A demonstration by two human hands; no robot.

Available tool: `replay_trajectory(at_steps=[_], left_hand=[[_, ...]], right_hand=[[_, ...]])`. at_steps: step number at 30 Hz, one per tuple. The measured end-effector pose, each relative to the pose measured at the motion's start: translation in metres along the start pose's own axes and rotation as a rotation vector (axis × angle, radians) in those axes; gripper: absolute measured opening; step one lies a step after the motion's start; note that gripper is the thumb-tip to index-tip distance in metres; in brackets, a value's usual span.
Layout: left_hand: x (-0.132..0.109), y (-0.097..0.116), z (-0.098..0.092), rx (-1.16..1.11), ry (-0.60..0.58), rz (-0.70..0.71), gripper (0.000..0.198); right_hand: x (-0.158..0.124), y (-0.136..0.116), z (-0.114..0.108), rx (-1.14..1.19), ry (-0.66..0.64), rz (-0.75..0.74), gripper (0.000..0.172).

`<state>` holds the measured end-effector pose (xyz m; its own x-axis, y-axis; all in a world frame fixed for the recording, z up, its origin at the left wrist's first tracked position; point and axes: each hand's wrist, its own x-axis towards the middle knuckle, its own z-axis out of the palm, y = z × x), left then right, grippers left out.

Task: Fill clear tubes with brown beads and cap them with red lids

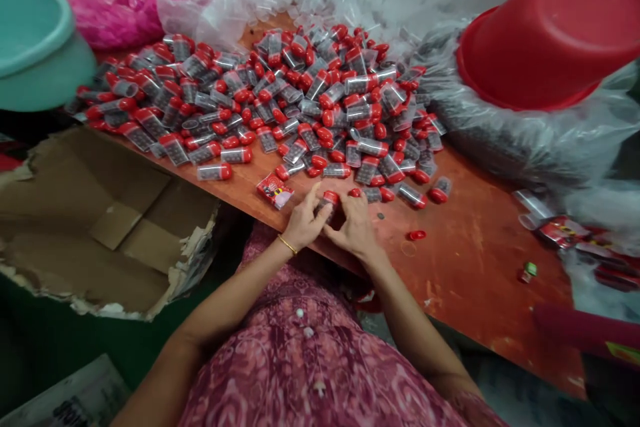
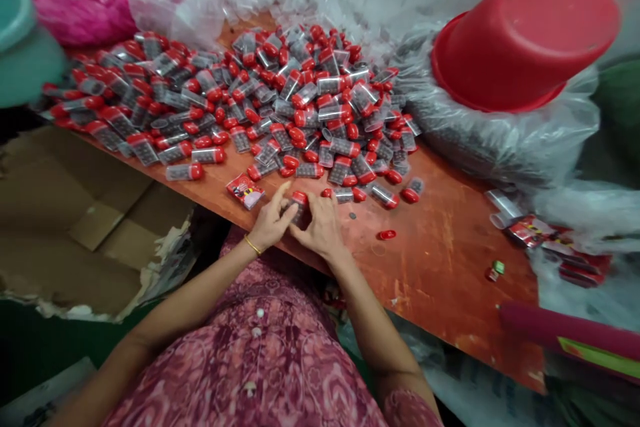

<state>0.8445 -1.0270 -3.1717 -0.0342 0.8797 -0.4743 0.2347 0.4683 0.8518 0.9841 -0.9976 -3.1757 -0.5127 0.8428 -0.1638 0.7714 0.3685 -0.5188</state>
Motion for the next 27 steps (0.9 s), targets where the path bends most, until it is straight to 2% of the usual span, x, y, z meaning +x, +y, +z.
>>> replay_trajectory(at_steps=[3, 5, 7, 9, 11, 13, 16, 21, 24, 27], left_hand=[[-0.016, 0.015, -0.004, 0.216, 0.125, 0.119, 0.044], [-0.024, 0.023, -0.018, 0.410, 0.222, 0.198, 0.033], [-0.024, 0.026, -0.039, 0.582, 0.314, 0.198, 0.025], [-0.017, 0.023, -0.062, 0.700, 0.357, 0.129, 0.023], [-0.005, 0.015, -0.080, 0.781, 0.323, 0.047, 0.024], [0.006, 0.006, -0.091, 0.831, 0.262, -0.014, 0.027], [0.016, -0.003, -0.095, 0.817, 0.246, -0.064, 0.024], [0.019, -0.011, -0.095, 0.659, 0.263, -0.095, 0.014], [0.019, -0.011, -0.095, 0.589, 0.370, -0.052, 0.014], [0.017, -0.004, -0.092, 0.544, 0.456, 0.005, 0.015]], right_hand=[[0.001, 0.006, -0.011, -0.157, -0.095, 0.009, 0.060], [0.002, 0.009, -0.014, -0.232, -0.168, -0.005, 0.064], [0.002, 0.010, -0.015, -0.261, -0.203, -0.011, 0.071], [0.002, 0.009, -0.014, -0.236, -0.163, -0.006, 0.076], [0.001, 0.006, -0.013, -0.174, -0.070, 0.001, 0.076], [0.001, 0.002, -0.013, -0.101, 0.013, 0.010, 0.069], [0.001, -0.005, -0.015, -0.006, 0.073, 0.023, 0.058], [0.002, -0.020, -0.021, 0.097, 0.116, -0.008, 0.041], [0.008, -0.034, -0.021, 0.216, 0.099, 0.031, 0.031], [0.019, -0.052, -0.012, 0.426, 0.025, 0.184, 0.033]])
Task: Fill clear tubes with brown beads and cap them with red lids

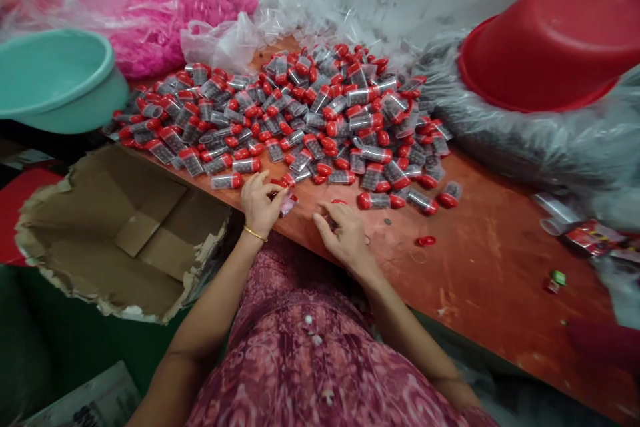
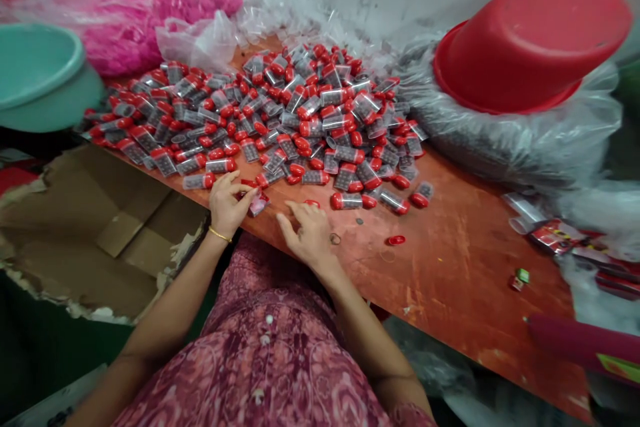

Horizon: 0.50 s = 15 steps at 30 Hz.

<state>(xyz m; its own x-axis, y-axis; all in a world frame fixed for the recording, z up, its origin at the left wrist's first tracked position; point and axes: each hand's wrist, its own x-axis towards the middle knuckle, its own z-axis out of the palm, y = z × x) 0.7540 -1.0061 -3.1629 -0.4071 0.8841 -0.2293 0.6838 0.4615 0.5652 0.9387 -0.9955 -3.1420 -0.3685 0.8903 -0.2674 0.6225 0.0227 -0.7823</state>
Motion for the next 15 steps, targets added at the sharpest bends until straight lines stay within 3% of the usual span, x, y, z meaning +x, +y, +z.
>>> replay_trajectory(at_steps=[4, 8, 10, 12, 15], left_hand=[[-0.006, 0.019, -0.003, -0.056, 0.033, 0.061, 0.017], [-0.016, 0.034, -0.003, -0.186, -0.009, 0.106, 0.015], [-0.022, 0.038, -0.003, -0.343, 0.005, 0.009, 0.035], [-0.027, 0.041, -0.003, -0.562, -0.025, -0.178, 0.049], [-0.032, 0.046, -0.005, -0.856, -0.209, -0.451, 0.039]], right_hand=[[0.018, -0.015, 0.025, 0.462, -0.121, 0.254, 0.038], [0.029, -0.020, 0.032, 0.743, -0.064, 0.304, 0.034], [0.029, -0.021, 0.029, 0.763, -0.018, 0.326, 0.036], [0.026, -0.021, 0.026, 0.791, -0.003, 0.370, 0.038], [0.020, -0.021, 0.026, 0.851, -0.054, 0.418, 0.039]])
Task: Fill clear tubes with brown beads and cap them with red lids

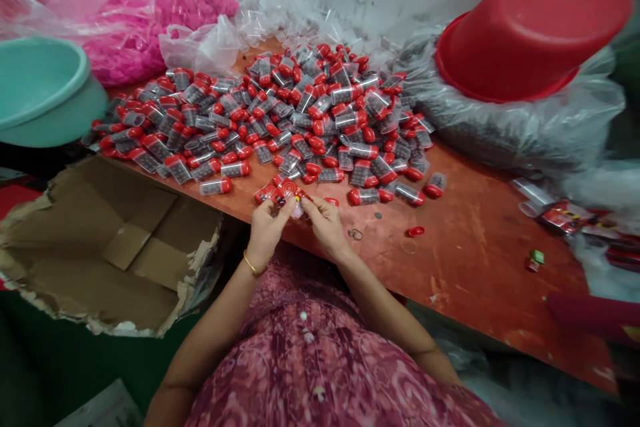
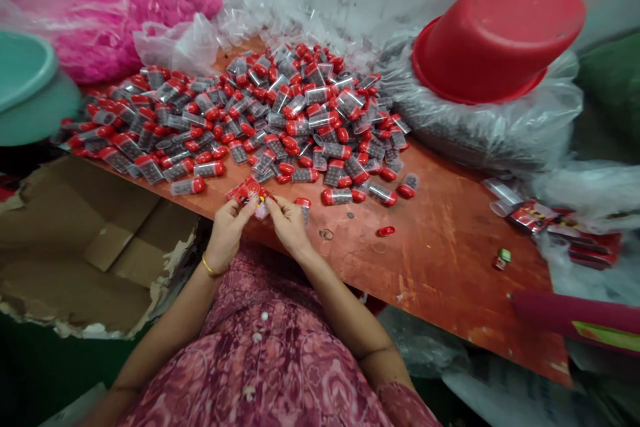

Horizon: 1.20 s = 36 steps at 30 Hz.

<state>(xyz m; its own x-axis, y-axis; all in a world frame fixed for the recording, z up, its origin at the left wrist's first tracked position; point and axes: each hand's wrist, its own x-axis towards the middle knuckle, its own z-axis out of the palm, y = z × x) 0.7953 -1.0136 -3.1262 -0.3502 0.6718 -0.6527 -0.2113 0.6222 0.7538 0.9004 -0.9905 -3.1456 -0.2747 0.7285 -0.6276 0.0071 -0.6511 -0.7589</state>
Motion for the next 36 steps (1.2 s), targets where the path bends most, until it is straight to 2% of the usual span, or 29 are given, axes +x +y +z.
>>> replay_trajectory(at_steps=[2, 4, 8, 11, 13, 16, 19, 21, 24, 26, 29, 31, 33, 34, 36], left_hand=[[-0.002, 0.002, 0.000, -0.089, -0.036, -0.114, 0.037], [-0.003, 0.005, -0.001, -0.093, 0.005, -0.167, 0.038], [-0.001, 0.008, -0.007, -0.083, 0.127, -0.230, 0.045], [0.001, 0.008, -0.005, -0.157, 0.150, -0.316, 0.051], [0.002, 0.008, 0.001, -0.221, 0.140, -0.405, 0.049], [0.003, 0.010, 0.010, -0.298, 0.105, -0.528, 0.042], [0.004, 0.009, 0.015, -0.354, 0.077, -0.577, 0.039], [0.004, 0.008, 0.014, -0.379, 0.072, -0.598, 0.037], [0.003, 0.005, 0.012, -0.402, 0.059, -0.635, 0.036], [0.003, 0.005, 0.012, -0.419, 0.036, -0.653, 0.036], [0.001, 0.005, 0.015, -0.443, 0.027, -0.677, 0.032], [0.000, 0.006, 0.017, -0.457, 0.041, -0.700, 0.029], [-0.002, 0.007, 0.019, -0.468, 0.050, -0.726, 0.027], [-0.002, 0.007, 0.019, -0.472, 0.048, -0.739, 0.026], [-0.003, 0.008, 0.019, -0.478, 0.029, -0.758, 0.025]], right_hand=[[-0.004, 0.002, -0.002, -0.024, -0.041, 0.013, 0.041], [-0.010, 0.004, -0.009, -0.127, -0.034, -0.022, 0.044], [-0.024, 0.001, -0.040, -0.645, 0.153, -0.129, 0.042], [-0.030, 0.000, -0.061, -1.063, 0.295, -0.025, 0.044], [-0.029, 0.004, -0.064, -1.244, 0.315, 0.031, 0.045], [-0.025, 0.011, -0.059, -1.367, 0.307, -0.012, 0.039], [-0.023, 0.016, -0.059, -1.308, 0.322, -0.063, 0.030], [-0.025, 0.017, -0.065, -1.142, 0.310, -0.061, 0.026], [-0.030, 0.012, -0.073, -0.621, 0.203, -0.024, 0.029], [-0.036, 0.004, -0.076, -0.252, 0.108, 0.051, 0.035], [-0.043, -0.007, -0.075, 0.065, 0.032, 0.171, 0.041], [-0.047, -0.010, -0.073, 0.137, -0.001, 0.196, 0.042], [-0.050, -0.009, -0.072, 0.093, -0.018, 0.157, 0.038], [-0.051, -0.008, -0.073, 0.015, -0.006, 0.095, 0.034], [-0.054, -0.006, -0.075, -0.243, 0.042, -0.130, 0.027]])
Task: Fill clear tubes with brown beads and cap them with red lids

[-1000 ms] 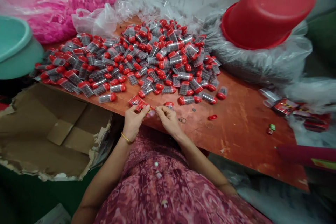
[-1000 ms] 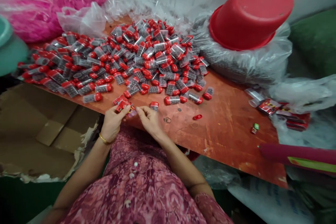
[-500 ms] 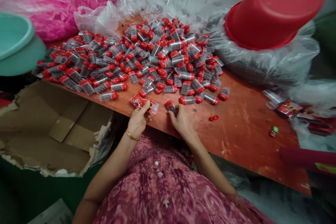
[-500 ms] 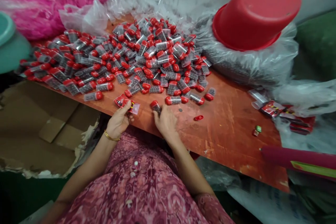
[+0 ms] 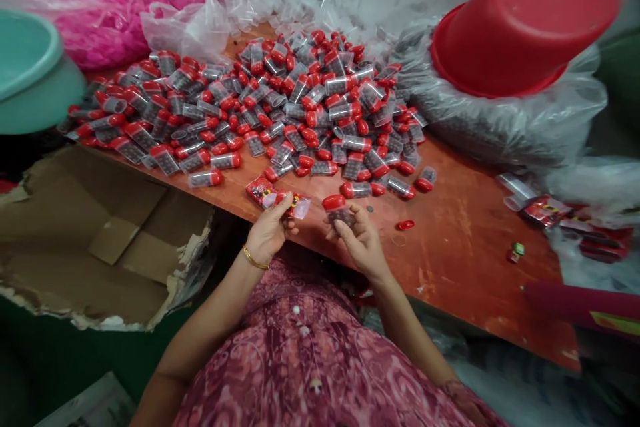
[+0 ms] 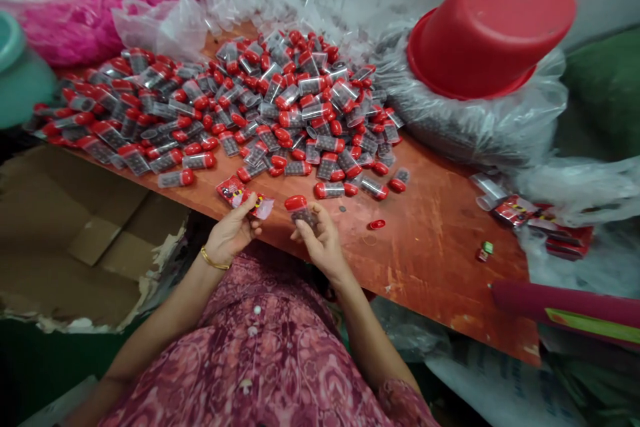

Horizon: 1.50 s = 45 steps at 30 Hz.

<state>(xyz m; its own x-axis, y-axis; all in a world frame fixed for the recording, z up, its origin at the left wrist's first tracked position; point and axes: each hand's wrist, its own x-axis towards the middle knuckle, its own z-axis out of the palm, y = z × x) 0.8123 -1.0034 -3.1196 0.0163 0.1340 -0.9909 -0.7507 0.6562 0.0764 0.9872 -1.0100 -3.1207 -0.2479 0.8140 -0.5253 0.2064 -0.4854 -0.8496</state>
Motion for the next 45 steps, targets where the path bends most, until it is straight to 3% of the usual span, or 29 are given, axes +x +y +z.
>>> replay_trajectory(at_steps=[4, 6, 14, 21, 28, 35, 39, 43, 45], left_hand=[[-0.003, 0.000, -0.001, 0.035, -0.054, -0.009, 0.026], [-0.004, 0.000, 0.000, 0.058, -0.072, -0.010, 0.027], [-0.007, -0.002, 0.002, 0.154, -0.090, 0.024, 0.022], [-0.007, -0.013, 0.004, 0.198, -0.135, 0.105, 0.042], [-0.004, -0.021, 0.006, 0.127, -0.148, 0.167, 0.048], [-0.001, -0.024, 0.006, 0.035, -0.169, 0.108, 0.042], [0.000, -0.022, 0.004, -0.046, -0.185, 0.132, 0.041], [0.003, -0.020, -0.001, -0.026, -0.194, 0.218, 0.041], [0.003, -0.019, -0.003, 0.016, -0.179, 0.255, 0.042]], right_hand=[[0.000, 0.002, -0.006, -0.519, 0.015, -0.568, 0.032], [0.003, 0.002, -0.009, -0.628, -0.017, -0.729, 0.037], [0.009, 0.003, -0.010, -0.799, 0.008, -0.817, 0.045], [0.004, 0.001, 0.000, -0.829, 0.044, -0.710, 0.065], [0.009, 0.008, 0.009, -0.884, 0.078, -0.680, 0.054], [0.010, 0.008, 0.023, -0.826, 0.136, -0.623, 0.044], [0.006, 0.009, 0.028, -0.535, 0.115, -0.418, 0.049], [0.008, 0.006, 0.026, -0.169, 0.094, -0.040, 0.028], [0.010, 0.001, 0.027, -0.010, 0.079, 0.081, 0.028]])
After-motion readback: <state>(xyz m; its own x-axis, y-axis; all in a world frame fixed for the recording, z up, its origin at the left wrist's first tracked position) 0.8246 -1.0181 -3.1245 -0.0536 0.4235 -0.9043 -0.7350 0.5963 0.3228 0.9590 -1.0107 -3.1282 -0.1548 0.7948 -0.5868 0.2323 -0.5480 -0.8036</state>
